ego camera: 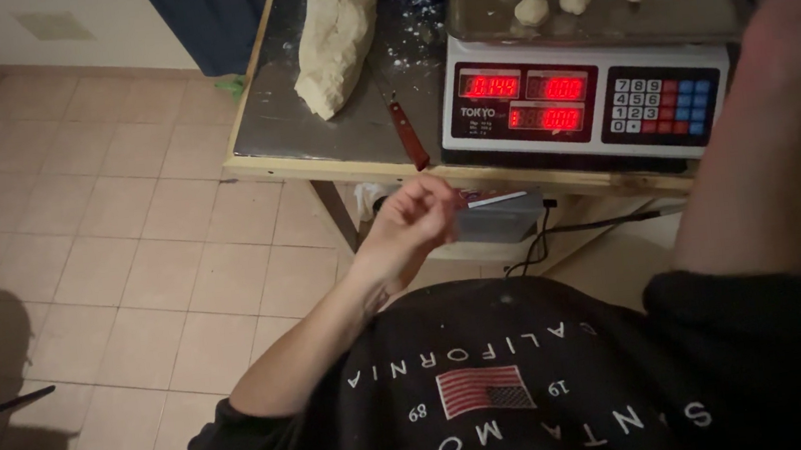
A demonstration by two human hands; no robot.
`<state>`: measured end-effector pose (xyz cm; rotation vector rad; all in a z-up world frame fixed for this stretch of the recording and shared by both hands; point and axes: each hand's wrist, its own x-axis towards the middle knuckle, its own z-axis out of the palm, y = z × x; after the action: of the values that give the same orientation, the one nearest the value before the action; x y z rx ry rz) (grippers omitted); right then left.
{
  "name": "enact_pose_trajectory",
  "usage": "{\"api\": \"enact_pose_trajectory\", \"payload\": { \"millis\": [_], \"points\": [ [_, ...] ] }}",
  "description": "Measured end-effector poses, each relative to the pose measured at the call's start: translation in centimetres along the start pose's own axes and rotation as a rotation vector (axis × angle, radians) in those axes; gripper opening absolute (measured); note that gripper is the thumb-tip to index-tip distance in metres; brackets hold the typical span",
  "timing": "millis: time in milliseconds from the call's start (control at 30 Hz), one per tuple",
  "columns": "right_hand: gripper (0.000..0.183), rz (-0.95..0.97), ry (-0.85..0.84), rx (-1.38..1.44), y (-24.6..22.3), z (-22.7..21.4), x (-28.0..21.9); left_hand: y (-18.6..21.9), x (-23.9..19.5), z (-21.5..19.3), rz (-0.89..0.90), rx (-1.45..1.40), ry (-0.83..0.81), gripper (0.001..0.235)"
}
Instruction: Weighing and rolling dough into small balls.
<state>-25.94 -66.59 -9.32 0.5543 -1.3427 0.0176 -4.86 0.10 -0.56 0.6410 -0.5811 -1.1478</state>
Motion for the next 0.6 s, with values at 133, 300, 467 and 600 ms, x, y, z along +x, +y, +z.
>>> {"api": "enact_pose_trajectory", "payload": {
  "millis": [133, 300, 467, 600],
  "points": [
    [0.033, -0.234, -0.372, -1.122, 15.3, -3.2, -2.3, -0.7, -0.5, -0.7, -0.04, 0.006, -0.391, 0.027],
    [0.036, -0.535, -0.867, -2.56, 27.1, -8.2, 1.0, 0.1, -1.6, 0.2, -0.025, 0.135, -0.379, 0.023],
    [0.019, -0.127, -1.002, -2.419, 34.9, -12.9, 6.1, -0.5, -2.0, -0.6, -0.036, 0.192, -0.231, 0.013],
    [0.022, -0.462, -0.632, -3.0, 36.9, -17.2, 4.8, 0.2, -2.7, -0.2, -0.035, 0.236, -0.261, 0.011]
  ]
}}
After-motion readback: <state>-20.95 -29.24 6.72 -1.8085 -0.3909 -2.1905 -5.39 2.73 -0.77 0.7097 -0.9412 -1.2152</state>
